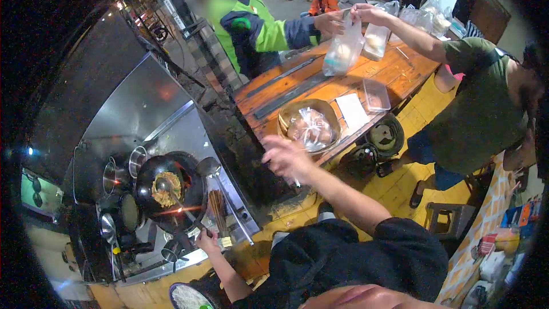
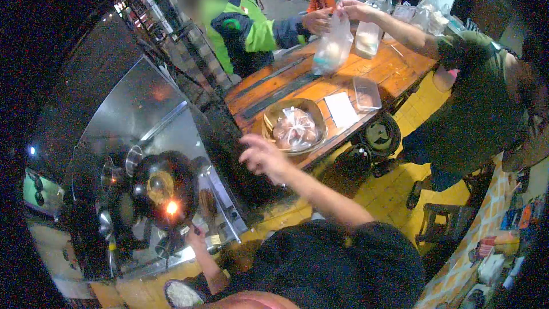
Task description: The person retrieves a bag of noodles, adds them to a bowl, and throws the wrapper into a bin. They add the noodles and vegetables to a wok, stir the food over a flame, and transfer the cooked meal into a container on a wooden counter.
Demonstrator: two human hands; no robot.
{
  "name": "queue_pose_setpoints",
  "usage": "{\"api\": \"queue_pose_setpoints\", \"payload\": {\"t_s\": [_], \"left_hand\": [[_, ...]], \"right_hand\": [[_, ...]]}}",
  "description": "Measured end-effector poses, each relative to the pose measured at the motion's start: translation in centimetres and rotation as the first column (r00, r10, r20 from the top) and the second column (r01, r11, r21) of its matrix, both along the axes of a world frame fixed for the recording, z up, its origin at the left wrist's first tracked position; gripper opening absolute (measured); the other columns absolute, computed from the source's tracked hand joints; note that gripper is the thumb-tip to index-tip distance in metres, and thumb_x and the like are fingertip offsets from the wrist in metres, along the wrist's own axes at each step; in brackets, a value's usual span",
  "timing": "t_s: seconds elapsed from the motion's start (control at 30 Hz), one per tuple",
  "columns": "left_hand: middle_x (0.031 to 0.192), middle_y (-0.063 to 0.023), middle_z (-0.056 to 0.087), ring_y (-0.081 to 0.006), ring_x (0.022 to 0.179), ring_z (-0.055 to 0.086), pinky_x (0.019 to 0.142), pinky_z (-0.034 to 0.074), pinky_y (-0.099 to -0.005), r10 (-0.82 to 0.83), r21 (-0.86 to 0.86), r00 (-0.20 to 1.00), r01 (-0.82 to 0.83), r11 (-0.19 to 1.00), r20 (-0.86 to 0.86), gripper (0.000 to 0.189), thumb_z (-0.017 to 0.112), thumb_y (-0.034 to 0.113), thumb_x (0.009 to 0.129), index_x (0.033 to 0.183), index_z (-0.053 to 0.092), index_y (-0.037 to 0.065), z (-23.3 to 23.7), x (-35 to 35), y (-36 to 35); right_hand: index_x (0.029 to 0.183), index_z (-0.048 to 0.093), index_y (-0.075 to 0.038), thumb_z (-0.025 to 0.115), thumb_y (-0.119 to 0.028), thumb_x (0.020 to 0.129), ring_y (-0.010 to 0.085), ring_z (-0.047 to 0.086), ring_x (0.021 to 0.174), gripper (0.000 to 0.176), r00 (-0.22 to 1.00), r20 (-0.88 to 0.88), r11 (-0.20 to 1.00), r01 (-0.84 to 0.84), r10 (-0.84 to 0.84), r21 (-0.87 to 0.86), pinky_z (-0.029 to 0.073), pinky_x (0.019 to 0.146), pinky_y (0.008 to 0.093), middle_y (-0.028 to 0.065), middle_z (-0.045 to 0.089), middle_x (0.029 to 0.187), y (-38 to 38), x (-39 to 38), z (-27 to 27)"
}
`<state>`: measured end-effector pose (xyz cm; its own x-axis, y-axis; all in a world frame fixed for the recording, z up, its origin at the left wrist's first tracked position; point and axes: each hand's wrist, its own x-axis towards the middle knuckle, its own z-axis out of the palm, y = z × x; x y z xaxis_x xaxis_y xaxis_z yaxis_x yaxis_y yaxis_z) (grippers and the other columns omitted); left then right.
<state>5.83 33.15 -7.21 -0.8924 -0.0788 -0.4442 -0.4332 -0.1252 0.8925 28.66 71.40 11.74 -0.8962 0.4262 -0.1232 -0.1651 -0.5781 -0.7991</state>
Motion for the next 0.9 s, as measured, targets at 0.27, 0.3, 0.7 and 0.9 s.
{"api": "queue_pose_setpoints", "payload": {"t_s": [0.27,0.3,0.7,0.9], "left_hand": [[0.09,-0.0176,0.061,-0.0332,0.078,0.06,0.068,0.049,-0.0391,-0.426,-0.772,0.823,-0.025,0.635,-0.376,0.051,0.071,0.032,0.078,0.107,0.046,-0.003,4.2,-3.2,-5.7],[0.093,-0.0186,0.061,-0.034,0.079,0.06,0.068,0.049,-0.0385,-0.47,-0.925,0.801,-0.277,0.259,-0.371,0.052,0.072,0.034,0.077,0.102,0.048,-0.004,4.9,-4.0,-6.9],[0.102,-0.0133,0.06,-0.0288,0.085,0.062,0.071,0.053,-0.0434,-0.586,0.39,0.636,0.438,0.81,0.502,0.035,0.061,0.024,0.087,0.112,0.053,0.002,-3.0,-13.1,-14.1],[0.073,-0.0039,0.061,-0.0192,0.066,0.059,0.062,0.051,-0.034,-0.54,0.453,0.727,0.347,0.821,0.423,0.024,0.063,0.032,0.085,0.088,0.059,0.008,-1.8,-13.2,-12.3]], "right_hand": [[0.128,0.041,0.002,0.045,-0.053,0.089,0.0391,0.045,0.12,0.068,0.803,0.457,0.434,-0.593,0.383,0.678,0.035,0.101,0.0424,0.0257,0.048,0.127,-23.2,-16.2,-13.7],[0.128,0.041,0.004,0.045,-0.057,0.088,0.042,0.04,0.123,0.074,0.735,0.599,0.454,-0.673,0.318,0.584,0.033,0.102,0.043,0.0287,0.046,0.128,-26.2,-17.3,-14.7],[0.081,0.059,-0.006,0.055,-0.03,0.085,0.0185,0.06,0.055,0.025,0.686,0.308,0.739,-0.516,0.659,-0.433,0.052,0.051,0.033,0.0094,0.06,0.063,-31.4,-24.1,-14.1],[0.073,0.056,-0.007,0.047,-0.025,0.082,0.0131,0.048,0.045,0.022,0.697,0.362,0.773,-0.461,0.619,-0.435,0.042,0.046,0.0296,0.0053,0.056,0.06,-30.0,-25.5,-14.2]]}}
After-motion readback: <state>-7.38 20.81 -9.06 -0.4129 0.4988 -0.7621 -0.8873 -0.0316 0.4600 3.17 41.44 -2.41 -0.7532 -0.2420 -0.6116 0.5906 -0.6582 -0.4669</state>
